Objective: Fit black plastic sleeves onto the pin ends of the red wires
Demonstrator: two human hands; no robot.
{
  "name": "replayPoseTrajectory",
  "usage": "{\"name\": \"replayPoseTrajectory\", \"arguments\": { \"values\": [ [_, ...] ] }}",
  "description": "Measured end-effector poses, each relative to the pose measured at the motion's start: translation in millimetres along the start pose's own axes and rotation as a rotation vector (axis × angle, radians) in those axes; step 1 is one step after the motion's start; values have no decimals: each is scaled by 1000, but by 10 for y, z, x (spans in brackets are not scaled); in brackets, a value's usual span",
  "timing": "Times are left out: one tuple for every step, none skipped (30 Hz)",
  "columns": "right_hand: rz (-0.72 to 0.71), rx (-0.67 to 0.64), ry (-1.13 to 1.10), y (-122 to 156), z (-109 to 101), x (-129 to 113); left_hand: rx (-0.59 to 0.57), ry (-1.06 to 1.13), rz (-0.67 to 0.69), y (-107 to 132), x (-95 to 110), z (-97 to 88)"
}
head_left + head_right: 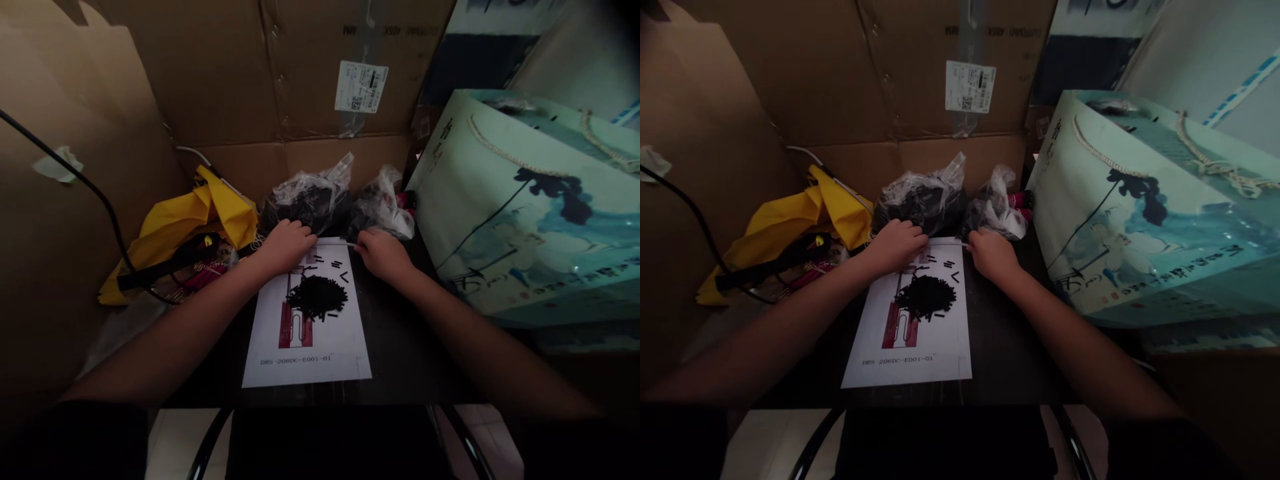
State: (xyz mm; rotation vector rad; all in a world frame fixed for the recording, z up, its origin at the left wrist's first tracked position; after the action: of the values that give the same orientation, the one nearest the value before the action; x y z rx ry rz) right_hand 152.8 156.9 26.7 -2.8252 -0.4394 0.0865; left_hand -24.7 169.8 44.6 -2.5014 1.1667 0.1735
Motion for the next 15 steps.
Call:
{"name": "replayPoseTrajectory", "arguments": {
  "values": [
    [10, 1, 4, -3, 16, 23, 6, 1, -10, -18, -5, 16],
    [19, 0, 7, -7, 35, 44, 9, 3, -20, -40, -12, 35],
    [30, 1, 12, -13, 53, 64, 11, 6, -31, -66, -18, 55],
    [44, 4, 18, -20, 69, 87, 15, 8, -41, -97, -25, 74],
    [61, 10, 25, -27, 80, 112, 19, 12, -52, -132, -31, 93],
    [78, 17, 33, -35, 87, 138, 24, 16, -64, -169, -39, 112],
    [94, 23, 40, -41, 91, 163, 28, 23, -76, -207, -46, 130],
    [106, 26, 45, -44, 94, 186, 31, 31, -88, -242, -53, 148],
    [115, 27, 47, -43, 95, 205, 31, 40, -100, -271, -59, 163],
    [120, 26, 47, -39, 94, 217, 28, 52, -110, -292, -64, 175],
    [120, 24, 45, -30, 91, 222, 21, 65, -120, -302, -67, 183],
    [116, 20, 40, -17, 85, 217, 10, 80, -128, -299, -65, 183],
    [108, 17, 32, 0, 74, 203, -3, 98, -137, -281, -58, 173],
    [96, 15, 21, 21, 59, 178, -15, 118, -148, -248, -45, 153],
    [83, 17, 8, 45, 35, 144, -24, 139, -162, -200, -25, 120]
  ]
}}
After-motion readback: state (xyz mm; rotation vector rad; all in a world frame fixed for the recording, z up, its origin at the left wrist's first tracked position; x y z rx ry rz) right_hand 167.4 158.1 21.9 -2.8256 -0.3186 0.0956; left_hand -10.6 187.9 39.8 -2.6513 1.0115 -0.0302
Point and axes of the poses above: each hand's wrist, its own y-axis away from the middle knuckle, its own z-axis out of the palm, x = y × z, the point moved 7 cm from there along -y, towards the middle knuckle, and after that the axes turned 7 degrees about x, right-handed, at the moved point
